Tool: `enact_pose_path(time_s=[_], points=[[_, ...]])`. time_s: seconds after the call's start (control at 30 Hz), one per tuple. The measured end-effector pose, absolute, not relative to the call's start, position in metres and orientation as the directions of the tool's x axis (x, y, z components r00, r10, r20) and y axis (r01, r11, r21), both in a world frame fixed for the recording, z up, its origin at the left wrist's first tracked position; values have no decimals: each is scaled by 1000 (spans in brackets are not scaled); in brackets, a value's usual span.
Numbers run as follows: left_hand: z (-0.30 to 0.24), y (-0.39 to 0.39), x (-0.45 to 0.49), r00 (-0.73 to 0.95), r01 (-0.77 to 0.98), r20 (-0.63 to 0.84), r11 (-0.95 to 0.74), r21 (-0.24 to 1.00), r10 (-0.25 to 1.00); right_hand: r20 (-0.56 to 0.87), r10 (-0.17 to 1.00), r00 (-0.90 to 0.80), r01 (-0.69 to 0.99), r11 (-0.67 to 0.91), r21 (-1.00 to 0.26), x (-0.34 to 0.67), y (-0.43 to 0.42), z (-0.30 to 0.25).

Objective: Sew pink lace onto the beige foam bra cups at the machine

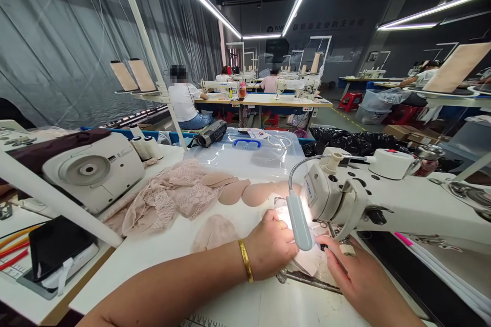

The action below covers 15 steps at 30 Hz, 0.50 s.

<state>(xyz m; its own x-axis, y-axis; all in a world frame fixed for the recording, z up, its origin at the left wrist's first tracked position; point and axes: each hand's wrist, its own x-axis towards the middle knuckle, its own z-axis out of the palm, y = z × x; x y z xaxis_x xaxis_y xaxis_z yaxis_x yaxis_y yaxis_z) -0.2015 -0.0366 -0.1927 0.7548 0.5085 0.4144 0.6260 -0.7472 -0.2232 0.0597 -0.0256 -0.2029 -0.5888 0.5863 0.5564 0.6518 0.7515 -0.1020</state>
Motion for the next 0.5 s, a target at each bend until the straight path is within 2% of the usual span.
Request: enact_pose_path(time_s=[0.1,0.23,0.3,0.5], points=[[-189,-42,-200,737,642,391,-753,-145,552,403,601,-690,583,792,-183,64,-28,-201],[-179,-61,-197,764,599,363,-795,-93,533,213,568,-795,496,811,-310,64,-34,-194],[-175,-67,-196,780,582,347,-808,-96,521,202,567,-799,485,806,-340,63,-36,-191],[-174,-56,-200,783,578,299,-816,-22,546,286,595,-751,490,793,-363,59,-36,-192]])
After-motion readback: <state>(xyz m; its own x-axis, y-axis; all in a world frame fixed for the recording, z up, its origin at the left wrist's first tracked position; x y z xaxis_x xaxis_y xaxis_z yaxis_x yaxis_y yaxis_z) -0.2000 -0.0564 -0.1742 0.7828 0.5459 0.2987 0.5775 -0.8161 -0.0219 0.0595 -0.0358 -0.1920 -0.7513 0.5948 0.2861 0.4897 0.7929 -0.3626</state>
